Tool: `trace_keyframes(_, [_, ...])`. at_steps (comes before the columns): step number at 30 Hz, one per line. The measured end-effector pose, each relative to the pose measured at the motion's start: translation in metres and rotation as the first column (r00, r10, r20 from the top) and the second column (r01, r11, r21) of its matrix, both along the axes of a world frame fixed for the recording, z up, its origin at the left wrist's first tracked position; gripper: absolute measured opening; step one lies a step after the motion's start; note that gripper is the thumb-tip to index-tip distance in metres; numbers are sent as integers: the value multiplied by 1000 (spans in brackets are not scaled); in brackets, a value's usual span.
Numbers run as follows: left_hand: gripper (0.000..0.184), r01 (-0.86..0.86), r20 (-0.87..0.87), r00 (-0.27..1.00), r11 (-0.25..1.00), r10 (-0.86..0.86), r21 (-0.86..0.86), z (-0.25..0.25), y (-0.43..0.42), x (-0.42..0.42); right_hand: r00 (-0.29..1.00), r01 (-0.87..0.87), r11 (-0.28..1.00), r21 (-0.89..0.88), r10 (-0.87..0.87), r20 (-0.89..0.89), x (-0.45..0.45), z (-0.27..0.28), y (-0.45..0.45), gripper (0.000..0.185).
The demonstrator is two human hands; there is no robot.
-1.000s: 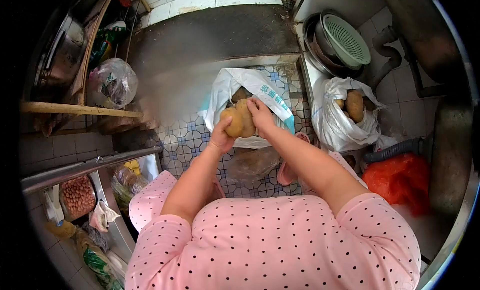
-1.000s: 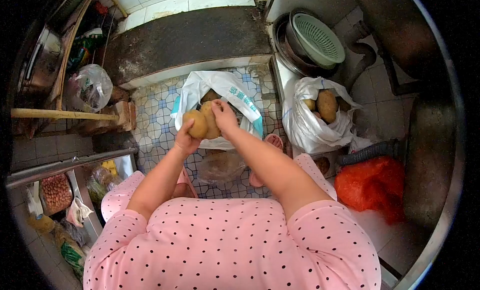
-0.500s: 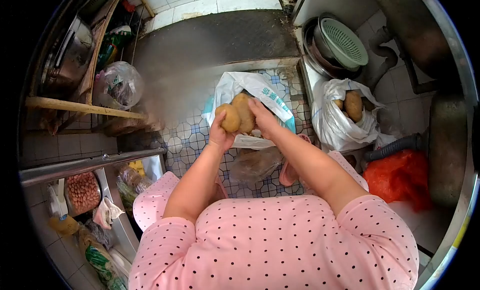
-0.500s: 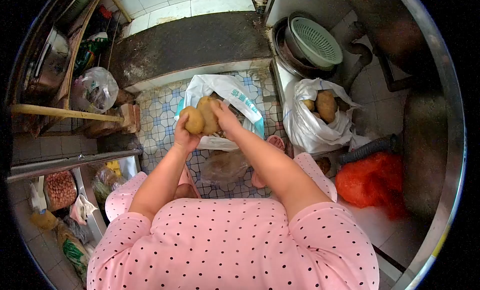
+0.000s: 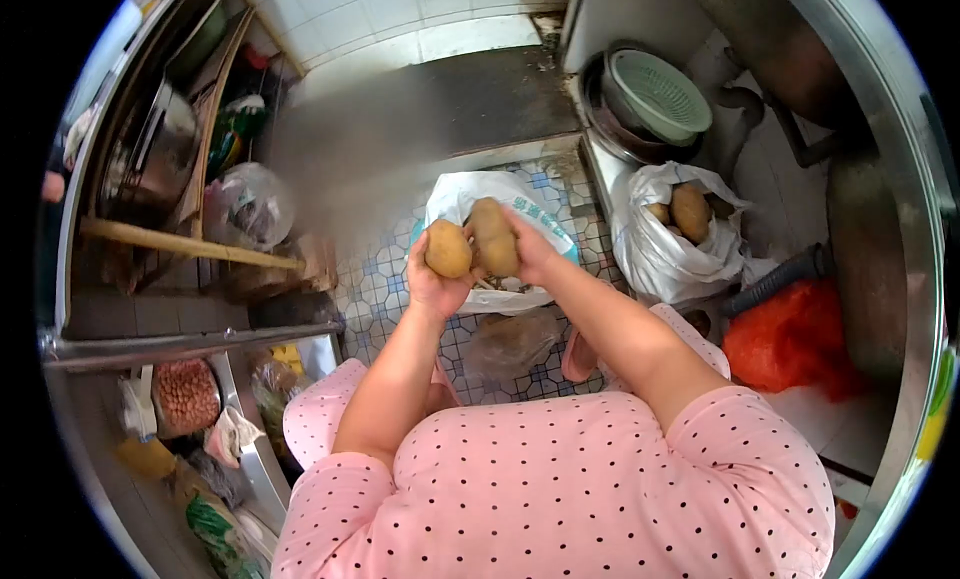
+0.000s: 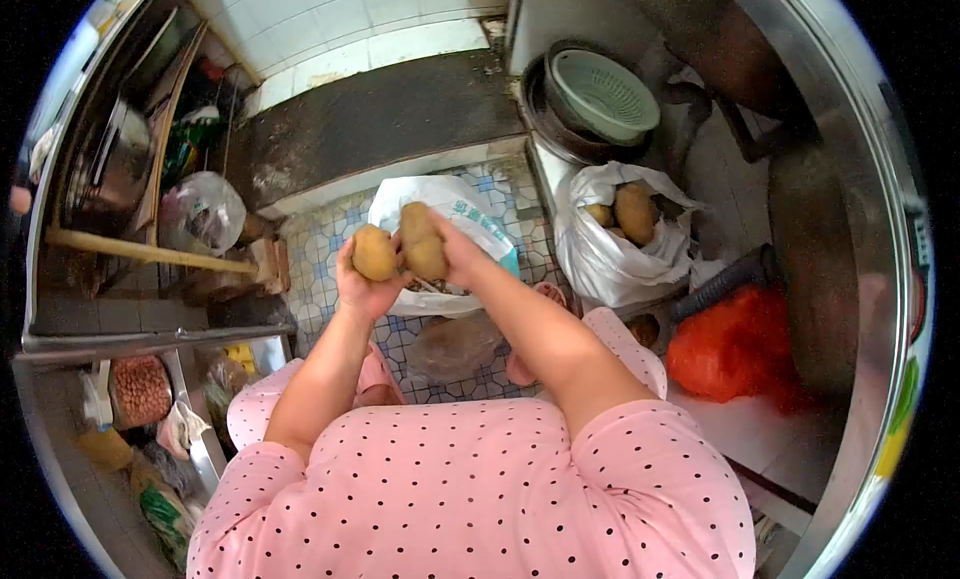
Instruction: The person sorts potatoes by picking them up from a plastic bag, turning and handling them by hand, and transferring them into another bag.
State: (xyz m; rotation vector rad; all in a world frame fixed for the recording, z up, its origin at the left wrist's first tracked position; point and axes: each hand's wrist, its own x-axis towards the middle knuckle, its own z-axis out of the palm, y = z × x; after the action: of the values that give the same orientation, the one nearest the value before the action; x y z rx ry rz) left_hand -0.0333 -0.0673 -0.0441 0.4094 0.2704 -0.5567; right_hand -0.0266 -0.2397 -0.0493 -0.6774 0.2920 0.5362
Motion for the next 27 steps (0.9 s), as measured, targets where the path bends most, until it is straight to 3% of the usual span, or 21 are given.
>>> trace_keyframes(1, [56, -19, -17, 1000, 997, 21, 70, -4, -5, -2, 998, 24, 994, -111, -17, 67, -3, 7, 4, 47])
trace_keyframes(2, [56, -18, -32, 999, 991, 22, 130, -9, -13, -4, 969, -20, 939, -344, 104, 226, -5, 15, 4, 47])
trace_keyframes(3, [61, 27, -28, 999, 982, -22, 190, -4, -16, -8, 966, 104, 765, -636, 73, 246, -8, -8, 11, 57])
trace_keyframes(4, [67, 115, -10, 993, 984, -115, 136, -11, -15, -8, 926, 13, 472, -881, 326, 189, -15, 22, 1, 74])
trace_keyframes(6, [73, 183, 47, 981, 979, -188, 88, -3, -23, -13, 890, -45, 221, -974, 451, 61, -14, 22, -13, 81])
trace_keyframes(8, [70, 156, -19, 988, 987, -155, 45, 2, -34, -14, 803, 15, 211, -977, 580, 137, -12, 35, -50, 73])
trace_keyframes(11, [66, 232, -11, 973, 972, -232, -39, 4, -61, 3, 842, 245, 172, -954, 451, 297, -13, 16, -113, 58])
trace_keyframes(13, [66, 340, 17, 940, 939, -340, -41, 13, -88, 18, 925, 254, 135, -958, 257, 281, -23, 55, -167, 53])
trace_keyframes(14, [65, 391, 33, 920, 919, -390, -43, 19, -106, 27, 991, 132, 219, -967, -8, 133, -33, 81, -191, 49])
trace_keyframes(15, [65, 482, 68, 876, 872, -477, -86, 23, -127, 37, 894, 428, 155, -891, -218, 391, -32, 31, -234, 37])
trace_keyframes(16, [62, 519, 79, 854, 854, -515, -33, 29, -149, 44, 864, 427, 58, -902, -321, 388, -38, 7, -286, 36])
trace_keyframes(18, [57, 577, 91, 809, 814, -581, 73, 40, -195, 52, 811, 136, -477, -868, -450, 374, -72, -14, -344, 42])
trace_keyframes(20, [55, 641, 136, 749, 761, -649, 100, 51, -239, 51, 621, -131, -296, -946, -769, 154, -92, -9, -338, 48])
trace_keyframes(22, [53, 693, 161, 696, 713, -700, 102, 50, -275, 45, 528, -143, -294, -945, -830, 179, -102, -81, -350, 53])
trace_keyframes(24, [51, 741, 156, 653, 668, -741, 75, 35, -306, 40, 483, -45, -160, -986, -868, 118, -101, -91, -366, 54])
trace_keyframes(26, [52, 769, 153, 627, 639, -764, 37, 33, -322, 35, 500, 149, 130, -980, -865, -38, -105, -36, -361, 51])
trace_keyframes(27, [52, 783, 152, 612, 622, -776, 21, 32, -330, 32, 468, 268, 108, -957, -883, 31, -105, -22, -359, 46])
